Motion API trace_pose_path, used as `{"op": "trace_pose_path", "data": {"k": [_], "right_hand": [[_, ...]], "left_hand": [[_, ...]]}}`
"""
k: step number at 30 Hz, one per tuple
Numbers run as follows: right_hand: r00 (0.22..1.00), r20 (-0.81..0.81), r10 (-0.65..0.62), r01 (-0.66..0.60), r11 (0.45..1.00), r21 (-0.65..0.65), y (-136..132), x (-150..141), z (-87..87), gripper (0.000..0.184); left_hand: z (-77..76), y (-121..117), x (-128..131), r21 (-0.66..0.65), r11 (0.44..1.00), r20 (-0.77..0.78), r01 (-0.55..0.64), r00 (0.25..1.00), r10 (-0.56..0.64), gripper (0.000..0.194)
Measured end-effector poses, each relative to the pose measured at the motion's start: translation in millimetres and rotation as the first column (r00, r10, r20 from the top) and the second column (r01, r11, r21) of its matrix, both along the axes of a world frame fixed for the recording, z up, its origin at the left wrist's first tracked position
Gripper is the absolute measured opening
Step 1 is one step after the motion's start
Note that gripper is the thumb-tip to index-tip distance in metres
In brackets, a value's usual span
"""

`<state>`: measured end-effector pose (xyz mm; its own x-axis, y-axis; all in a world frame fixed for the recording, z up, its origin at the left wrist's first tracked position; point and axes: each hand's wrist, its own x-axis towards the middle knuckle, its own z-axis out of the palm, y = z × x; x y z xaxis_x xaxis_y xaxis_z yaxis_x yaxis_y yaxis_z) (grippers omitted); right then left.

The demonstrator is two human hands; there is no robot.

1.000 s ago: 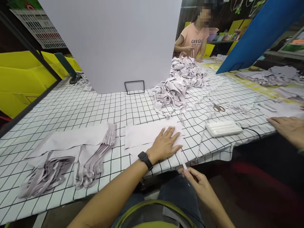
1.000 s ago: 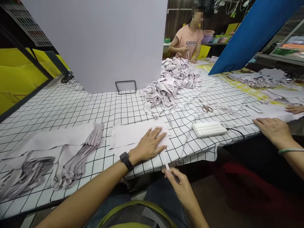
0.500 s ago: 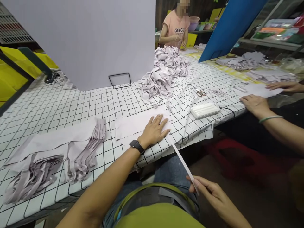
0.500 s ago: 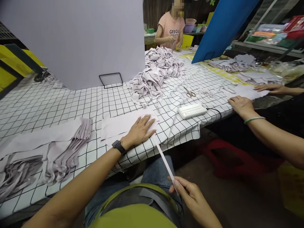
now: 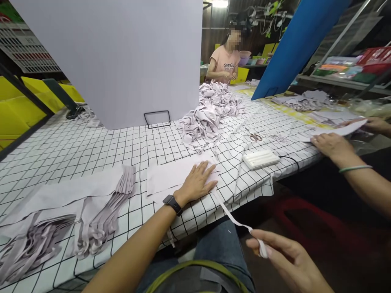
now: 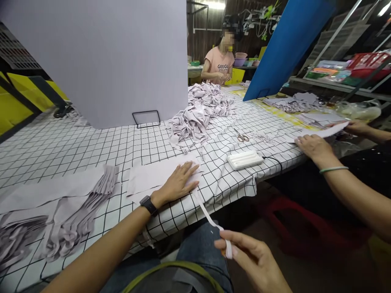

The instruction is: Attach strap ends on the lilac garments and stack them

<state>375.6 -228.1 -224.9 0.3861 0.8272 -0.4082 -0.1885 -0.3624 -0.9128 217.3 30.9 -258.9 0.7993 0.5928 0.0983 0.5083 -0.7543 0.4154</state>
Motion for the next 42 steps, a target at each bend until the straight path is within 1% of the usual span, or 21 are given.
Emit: {"op": "trace_pose_path", "data": {"k": [2, 4, 5, 7, 9, 12, 14, 17, 18, 20, 22, 24, 27, 30, 32, 35, 38, 40, 42], "right_hand": [[0.998, 0.015, 0.06, -0.06, 0.998, 0.032, 21.8, 1.4, -1.6, 0.043], [0.994, 0.062, 0.095, -0.099, 0.993, 0.063, 43.6, 0.7, -1.8, 0.045], [0.99, 0.097, 0.1, -0.107, 0.991, 0.079, 53.7, -0.6, -1.2, 0.045], [0.977, 0.185, 0.11, -0.134, 0.983, 0.121, 71.9, -4.4, 1.1, 0.043], [0.952, 0.278, 0.129, -0.182, 0.968, 0.174, 87.0, -8.3, 2.7, 0.039], [0.918, 0.372, 0.141, -0.239, 0.942, 0.234, 103.4, -10.7, -0.3, 0.031], [0.922, 0.347, 0.171, -0.252, 0.946, 0.204, 111.0, -9.5, -5.7, 0.03], [0.95, 0.224, 0.217, -0.24, 0.967, 0.08, 120.7, -7.5, -12.7, 0.038], [0.957, 0.195, 0.214, -0.229, 0.972, 0.053, 123.9, -7.5, -13.5, 0.041], [0.962, 0.171, 0.211, -0.219, 0.975, 0.031, 130.4, -9.4, -12.4, 0.045], [0.963, 0.176, 0.206, -0.214, 0.976, 0.028, 136.6, -12.9, -8.7, 0.046], [0.963, 0.179, 0.2, -0.208, 0.978, 0.027, 141.3, -16.6, -4.6, 0.047], [0.96, 0.189, 0.208, -0.214, 0.977, 0.013, 144.6, -19.5, -1.2, 0.047], [0.939, 0.217, 0.265, -0.267, 0.963, -0.022, 144.4, -19.6, -1.1, 0.044], [0.929, 0.221, 0.297, -0.297, 0.954, -0.036, 143.9, -20.6, -1.1, 0.044], [0.923, 0.176, 0.342, -0.339, 0.939, -0.048, 144.6, -25.5, 1.3, 0.044], [0.933, 0.143, 0.332, -0.326, 0.943, -0.061, 147.8, -31.7, 5.7, 0.041], [0.95, 0.15, 0.275, -0.266, 0.961, -0.077, 151.3, -33.4, 7.1, 0.042], [0.959, 0.182, 0.217, -0.202, 0.975, -0.094, 155.7, -31.7, 6.0, 0.042]], "left_hand": [[7.3, -5.0, -4.5, -0.012, 1.0, 0.153, -0.019, 0.988, 0.02, 0.054], [15.2, -16.0, -12.5, -0.027, 0.999, 0.32, -0.046, 0.946, 0.053, 0.041], [18.8, -23.3, -17.8, -0.052, 0.997, 0.384, -0.049, 0.921, 0.065, 0.034], [23.7, -38.8, -29.4, -0.12, 0.992, 0.447, -0.036, 0.89, 0.086, 0.023], [24.6, -50.9, -40.5, -0.161, 0.986, 0.44, -0.046, 0.891, 0.113, 0.018], [20.0, -55.1, -52.0, -0.13, 0.982, 0.39, -0.14, 0.903, 0.181, 0.017], [16.2, -49.4, -54.4, -0.093, 0.978, 0.366, -0.185, 0.907, 0.206, 0.019], [15.4, -37.9, -49.9, -0.083, 0.977, 0.337, -0.194, 0.918, 0.211, 0.02], [16.9, -35.3, -46.6, -0.1, 0.978, 0.333, -0.186, 0.92, 0.209, 0.02], [21.9, -33.1, -39.2, -0.175, 0.972, 0.359, -0.155, 0.909, 0.21, 0.016], [28.0, -34.1, -32.3, -0.285, 0.953, 0.417, -0.101, 0.882, 0.218, 0.012], [33.1, -36.2, -27.7, -0.367, 0.929, 0.462, -0.055, 0.855, 0.233, 0.009], [36.6, -37.9, -25.5, -0.418, 0.908, 0.463, -0.031, 0.853, 0.242, 0.008], [37.2, -37.8, -26.9, -0.454, 0.89, 0.437, -0.028, 0.864, 0.25, 0.011], [37.9, -37.5, -28.8, -0.46, 0.887, 0.416, -0.038, 0.873, 0.253, 0.013], [39.1, -36.1, -32.4, -0.467, 0.882, 0.382, -0.064, 0.885, 0.266, 0.015], [38.1, -31.6, -36.2, -0.48, 0.876, 0.364, -0.055, 0.896, 0.256, 0.016], [34.9, -26.2, -37.7, -0.422, 0.904, 0.35, -0.067, 0.908, 0.231, 0.013], [29.8, -19.7, -37.5, -0.285, 0.952, 0.303, -0.114, 0.931, 0.202, 0.01]]}}
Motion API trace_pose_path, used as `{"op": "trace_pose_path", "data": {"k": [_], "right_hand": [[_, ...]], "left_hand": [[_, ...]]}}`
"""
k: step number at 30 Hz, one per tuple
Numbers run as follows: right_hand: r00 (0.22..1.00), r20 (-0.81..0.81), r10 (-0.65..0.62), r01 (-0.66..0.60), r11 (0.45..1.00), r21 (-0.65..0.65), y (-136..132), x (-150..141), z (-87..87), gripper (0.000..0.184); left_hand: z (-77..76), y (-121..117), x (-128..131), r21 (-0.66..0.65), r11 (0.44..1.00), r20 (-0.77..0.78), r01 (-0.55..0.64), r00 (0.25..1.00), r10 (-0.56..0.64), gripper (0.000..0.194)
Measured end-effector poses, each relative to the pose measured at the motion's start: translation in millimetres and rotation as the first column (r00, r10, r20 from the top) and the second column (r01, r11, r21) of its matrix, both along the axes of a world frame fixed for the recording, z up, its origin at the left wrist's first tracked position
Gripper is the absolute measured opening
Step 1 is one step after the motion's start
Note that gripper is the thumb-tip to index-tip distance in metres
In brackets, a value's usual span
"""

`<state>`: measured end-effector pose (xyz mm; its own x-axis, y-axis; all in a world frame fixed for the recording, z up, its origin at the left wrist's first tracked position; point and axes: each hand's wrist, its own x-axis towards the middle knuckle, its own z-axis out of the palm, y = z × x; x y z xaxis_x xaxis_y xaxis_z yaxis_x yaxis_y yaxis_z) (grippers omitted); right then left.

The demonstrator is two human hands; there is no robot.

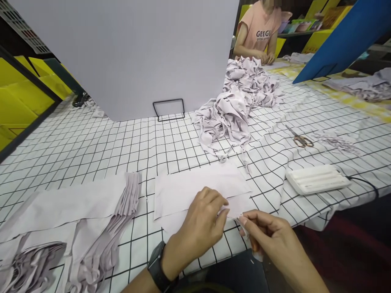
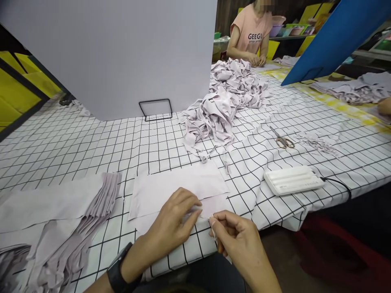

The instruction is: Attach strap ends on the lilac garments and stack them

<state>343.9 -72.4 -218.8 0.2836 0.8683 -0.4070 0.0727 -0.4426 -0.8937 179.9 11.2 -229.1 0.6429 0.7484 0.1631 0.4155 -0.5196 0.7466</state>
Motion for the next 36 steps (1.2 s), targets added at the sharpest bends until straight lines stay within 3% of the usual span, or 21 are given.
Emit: {"op": "trace_pose_path", "data": {"k": [3, 7, 12, 16, 22, 31, 36], "right_hand": [[0.997, 0.069, -0.041, 0.041, 0.999, 0.002, 8.1, 6.4, -4.5, 0.037], [0.998, 0.053, -0.045, 0.047, 0.998, -0.035, 19.7, 9.9, -8.4, 0.035], [0.992, -0.079, -0.094, 0.09, 0.994, -0.055, 32.0, -0.8, -9.1, 0.033], [0.983, -0.085, -0.161, 0.156, 0.986, -0.067, 41.1, -5.8, -12.6, 0.031], [0.985, -0.079, -0.153, 0.148, 0.986, -0.072, 50.2, -5.3, -15.9, 0.032], [0.986, -0.088, -0.143, 0.137, 0.988, -0.075, 53.8, -2.0, -19.1, 0.035], [0.993, -0.087, -0.078, 0.075, 0.996, -0.04, 54.7, -1.8, -16.7, 0.036]], "left_hand": [[-8.5, 9.5, 4.2, 0.175, 0.984, -0.182, 0.013, 0.983, 0.019, 0.012], [-16.4, 17.7, 11.6, 0.24, 0.971, -0.292, 0.026, 0.955, 0.046, 0.011], [-23.2, 21.9, 14.3, 0.218, 0.974, -0.193, -0.057, 0.976, 0.1, 0.018], [-26.5, 21.3, 14.0, 0.218, 0.972, -0.094, -0.09, 0.989, 0.113, 0.021], [-27.7, 17.4, 16.9, 0.303, 0.947, -0.018, -0.106, 0.993, 0.117, 0.026], [-29.4, 16.5, 17.7, 0.386, 0.92, -0.077, -0.064, 0.992, 0.102, 0.024], [-29.4, 17.4, 17.9, 0.426, 0.905, -0.134, -0.003, 0.989, 0.066, 0.024]]}}
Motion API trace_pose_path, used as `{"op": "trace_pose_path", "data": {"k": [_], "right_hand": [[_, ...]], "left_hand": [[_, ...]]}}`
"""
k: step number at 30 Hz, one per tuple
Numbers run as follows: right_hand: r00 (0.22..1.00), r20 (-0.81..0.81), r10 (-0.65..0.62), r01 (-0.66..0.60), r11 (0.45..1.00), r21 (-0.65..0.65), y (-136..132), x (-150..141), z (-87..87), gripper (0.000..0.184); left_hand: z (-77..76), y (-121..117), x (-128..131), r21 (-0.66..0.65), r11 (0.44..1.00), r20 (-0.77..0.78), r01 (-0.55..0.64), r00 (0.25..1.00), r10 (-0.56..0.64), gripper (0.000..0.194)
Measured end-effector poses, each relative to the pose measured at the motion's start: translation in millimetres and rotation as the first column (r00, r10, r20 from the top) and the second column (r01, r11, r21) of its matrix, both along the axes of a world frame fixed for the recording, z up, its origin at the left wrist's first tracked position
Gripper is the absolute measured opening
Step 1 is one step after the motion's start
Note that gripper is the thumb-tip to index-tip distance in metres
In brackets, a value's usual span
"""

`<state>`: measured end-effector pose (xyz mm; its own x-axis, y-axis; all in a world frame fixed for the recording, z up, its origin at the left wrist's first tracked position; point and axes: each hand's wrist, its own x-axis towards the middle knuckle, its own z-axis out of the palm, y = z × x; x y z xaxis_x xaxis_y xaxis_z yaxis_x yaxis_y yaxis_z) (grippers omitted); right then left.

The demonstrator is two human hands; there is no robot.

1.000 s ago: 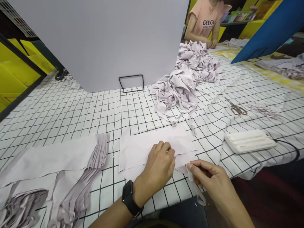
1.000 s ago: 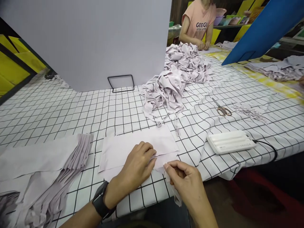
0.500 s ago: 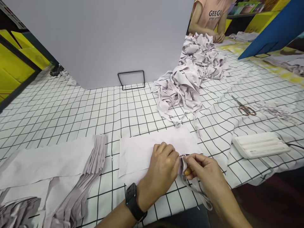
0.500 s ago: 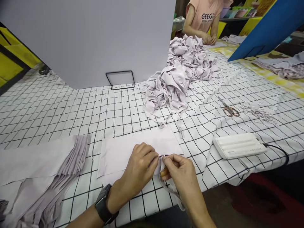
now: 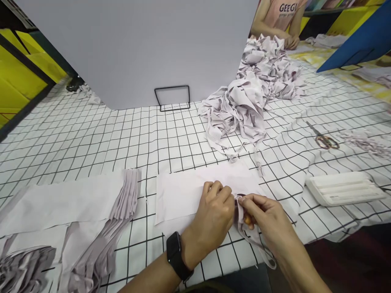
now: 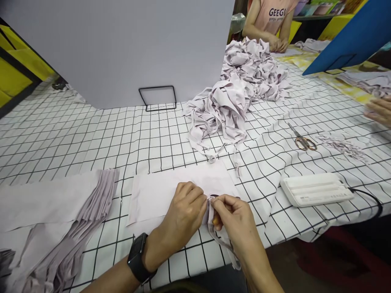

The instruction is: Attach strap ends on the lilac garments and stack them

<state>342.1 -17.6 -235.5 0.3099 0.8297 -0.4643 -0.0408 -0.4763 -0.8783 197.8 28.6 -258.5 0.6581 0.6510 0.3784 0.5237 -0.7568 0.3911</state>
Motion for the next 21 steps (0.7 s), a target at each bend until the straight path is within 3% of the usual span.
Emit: {"op": "trace_pose_path", "data": {"k": [4, 8, 13, 16, 19, 21], "right_hand": [[0.998, -0.061, 0.032, -0.031, 0.999, 0.007, 2.6, 1.4, 3.1, 0.045], [0.985, -0.107, 0.134, -0.141, 0.988, -0.062, 6.8, 6.2, 5.6, 0.051], [0.975, -0.07, 0.211, -0.216, 0.974, -0.071, 6.8, 12.7, 1.2, 0.049], [0.958, 0.187, 0.218, -0.22, 0.976, -0.011, -5.9, 13.4, 0.4, 0.042], [0.845, 0.52, 0.127, -0.178, 0.983, 0.05, -36.0, 8.6, 4.5, 0.034], [0.753, 0.654, 0.074, -0.155, 0.986, 0.066, -63.9, 3.7, 9.2, 0.03]], "left_hand": [[2.7, 1.2, -0.1, 0.04, 0.998, -0.055, 0.049, 0.997, -0.047, 0.027], [4.7, 4.3, -0.4, 0.092, 0.989, -0.079, 0.112, 0.991, -0.105, 0.028], [1.7, 7.9, 2.9, 0.145, 0.982, -0.098, 0.119, 0.99, -0.105, 0.028], [4.8, 5.8, -0.4, 0.073, 0.991, -0.134, 0.113, 0.986, -0.102, 0.025], [15.8, 0.2, -20.4, -0.069, 0.994, -0.095, 0.087, 0.991, -0.093, 0.01], [26.0, -4.6, -43.7, -0.157, 0.987, -0.027, 0.028, 0.999, -0.032, 0.027]]}}
